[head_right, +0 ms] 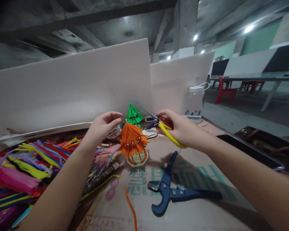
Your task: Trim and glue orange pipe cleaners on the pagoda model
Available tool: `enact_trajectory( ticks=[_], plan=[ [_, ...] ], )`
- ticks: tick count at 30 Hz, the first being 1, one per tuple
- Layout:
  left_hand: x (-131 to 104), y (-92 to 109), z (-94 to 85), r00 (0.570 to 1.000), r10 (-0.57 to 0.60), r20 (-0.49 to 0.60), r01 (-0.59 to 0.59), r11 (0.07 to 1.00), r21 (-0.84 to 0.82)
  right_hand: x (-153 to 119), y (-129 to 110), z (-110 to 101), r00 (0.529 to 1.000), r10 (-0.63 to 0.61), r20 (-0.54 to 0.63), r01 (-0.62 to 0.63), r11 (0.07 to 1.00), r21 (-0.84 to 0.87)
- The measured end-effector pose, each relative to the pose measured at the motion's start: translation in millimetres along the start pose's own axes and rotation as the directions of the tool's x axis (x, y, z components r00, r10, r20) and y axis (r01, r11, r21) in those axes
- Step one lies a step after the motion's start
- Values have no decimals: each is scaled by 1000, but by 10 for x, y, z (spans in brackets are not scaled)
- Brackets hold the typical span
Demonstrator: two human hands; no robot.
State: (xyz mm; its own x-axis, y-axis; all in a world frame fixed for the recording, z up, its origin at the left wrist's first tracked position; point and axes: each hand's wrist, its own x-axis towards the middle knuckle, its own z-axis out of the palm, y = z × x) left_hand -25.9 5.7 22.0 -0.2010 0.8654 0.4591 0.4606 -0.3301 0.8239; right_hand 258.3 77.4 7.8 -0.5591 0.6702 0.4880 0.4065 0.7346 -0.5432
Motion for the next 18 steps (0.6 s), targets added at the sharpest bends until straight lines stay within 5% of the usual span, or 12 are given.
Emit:
enact_trajectory(
  ticks=[18],
  plan=[
    [14, -175, 87, 996, 91, -3, -91, 996, 24, -9, -30, 19, 998, -28, -56, 26, 999, -41]
  ],
)
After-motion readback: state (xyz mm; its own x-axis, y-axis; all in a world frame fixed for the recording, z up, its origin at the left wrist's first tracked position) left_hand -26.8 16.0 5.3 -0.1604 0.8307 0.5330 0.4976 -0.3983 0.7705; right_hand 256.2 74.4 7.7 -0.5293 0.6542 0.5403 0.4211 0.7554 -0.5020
